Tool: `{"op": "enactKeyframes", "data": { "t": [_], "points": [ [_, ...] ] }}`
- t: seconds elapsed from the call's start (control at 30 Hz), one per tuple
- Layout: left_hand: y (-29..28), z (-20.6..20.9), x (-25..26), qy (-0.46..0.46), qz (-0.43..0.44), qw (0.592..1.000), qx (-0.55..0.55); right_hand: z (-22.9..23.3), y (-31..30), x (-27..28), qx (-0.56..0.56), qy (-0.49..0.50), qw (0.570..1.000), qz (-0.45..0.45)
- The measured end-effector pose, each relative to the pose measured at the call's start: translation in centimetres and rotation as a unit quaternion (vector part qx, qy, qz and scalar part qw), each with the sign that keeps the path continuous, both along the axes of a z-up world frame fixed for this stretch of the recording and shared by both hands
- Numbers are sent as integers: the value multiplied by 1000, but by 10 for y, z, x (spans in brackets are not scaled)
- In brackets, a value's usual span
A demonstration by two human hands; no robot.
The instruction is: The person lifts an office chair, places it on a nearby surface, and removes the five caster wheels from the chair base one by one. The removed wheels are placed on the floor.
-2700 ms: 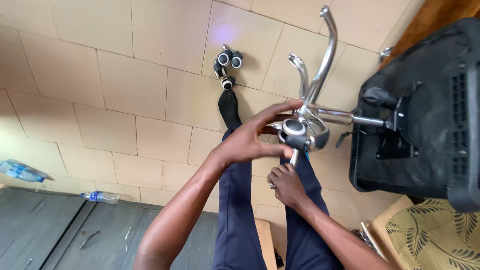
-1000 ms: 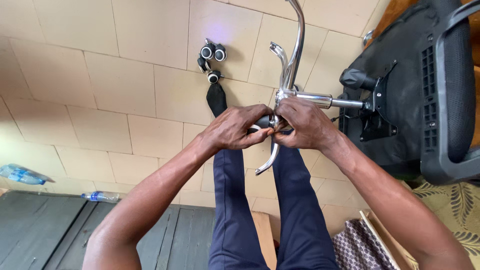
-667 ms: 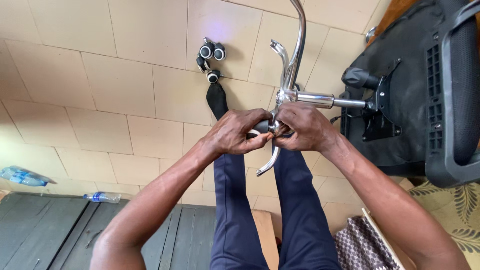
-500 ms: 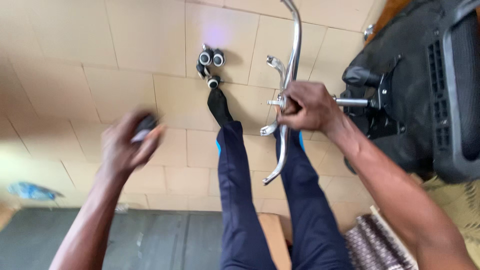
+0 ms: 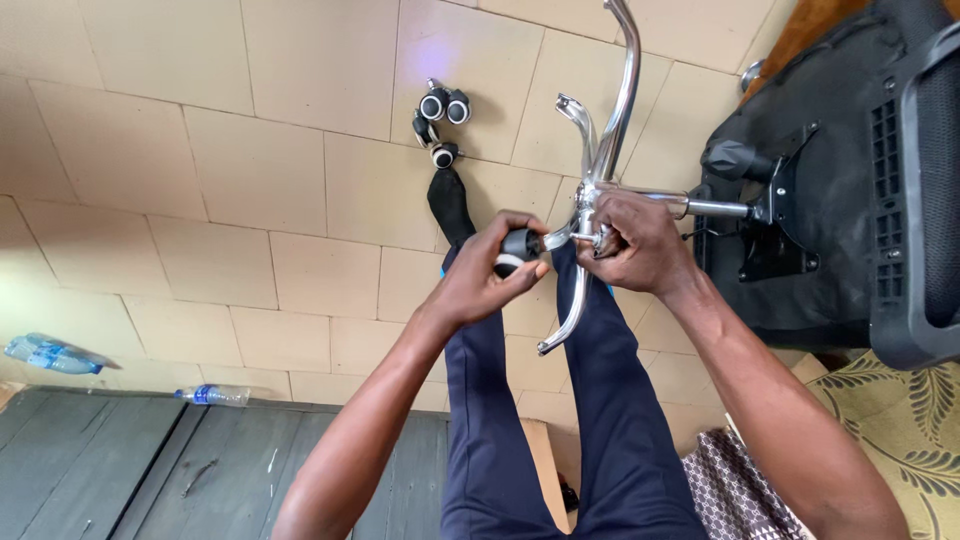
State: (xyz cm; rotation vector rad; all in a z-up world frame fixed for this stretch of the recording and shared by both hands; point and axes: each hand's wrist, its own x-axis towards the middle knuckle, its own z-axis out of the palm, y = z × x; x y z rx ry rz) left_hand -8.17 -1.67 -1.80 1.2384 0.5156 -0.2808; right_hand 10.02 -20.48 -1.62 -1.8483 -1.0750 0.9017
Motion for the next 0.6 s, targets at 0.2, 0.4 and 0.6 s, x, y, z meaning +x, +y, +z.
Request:
{"op": "enactKeyframes", "data": {
  "t": [0.2,0.4,0.6],
  "points": [
    [-24,-28,4,-14,40,988,-146,-2,-2,-6,-23,-10,1000,5],
    [-36,-32,9,18,89,955,-281,-3,-6,-5,-3,-9,1000,16],
    [-36,-35,17,6,60,964,-258,3,-4,-6,9,1,1000,23]
  ]
}}
